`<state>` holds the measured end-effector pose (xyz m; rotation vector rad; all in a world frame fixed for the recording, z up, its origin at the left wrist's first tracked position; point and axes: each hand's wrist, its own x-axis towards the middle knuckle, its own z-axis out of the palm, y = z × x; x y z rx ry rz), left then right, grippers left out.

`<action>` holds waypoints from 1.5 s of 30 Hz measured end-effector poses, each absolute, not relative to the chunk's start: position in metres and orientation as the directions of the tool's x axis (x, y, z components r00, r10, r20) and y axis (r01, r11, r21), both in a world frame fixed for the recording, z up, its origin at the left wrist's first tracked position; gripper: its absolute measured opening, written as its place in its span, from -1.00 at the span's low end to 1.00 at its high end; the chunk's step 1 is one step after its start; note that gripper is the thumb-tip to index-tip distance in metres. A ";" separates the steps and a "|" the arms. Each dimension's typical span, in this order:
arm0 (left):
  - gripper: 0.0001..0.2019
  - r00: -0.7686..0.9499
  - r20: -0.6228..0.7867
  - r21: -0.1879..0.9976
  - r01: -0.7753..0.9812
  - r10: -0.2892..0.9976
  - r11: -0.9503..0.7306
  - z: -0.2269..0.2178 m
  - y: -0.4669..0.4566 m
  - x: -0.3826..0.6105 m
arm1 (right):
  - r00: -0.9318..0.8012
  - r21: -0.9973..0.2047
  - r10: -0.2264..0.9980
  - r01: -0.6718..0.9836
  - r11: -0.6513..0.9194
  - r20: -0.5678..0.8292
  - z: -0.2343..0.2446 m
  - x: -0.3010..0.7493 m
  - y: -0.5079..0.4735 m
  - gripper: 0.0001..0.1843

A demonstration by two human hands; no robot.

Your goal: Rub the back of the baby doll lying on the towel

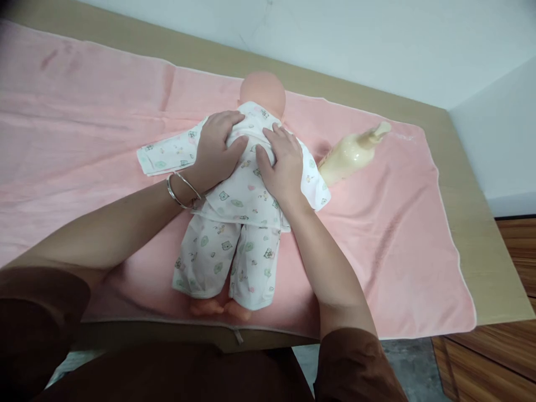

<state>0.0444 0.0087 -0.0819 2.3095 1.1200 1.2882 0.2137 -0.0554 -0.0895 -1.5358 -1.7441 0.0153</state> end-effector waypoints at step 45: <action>-0.46 0.381 0.399 0.688 0.477 0.834 -0.547 -0.079 0.012 0.042 | 0.122 -0.458 0.898 0.884 0.096 0.424 -0.078 0.205 -0.062 -0.53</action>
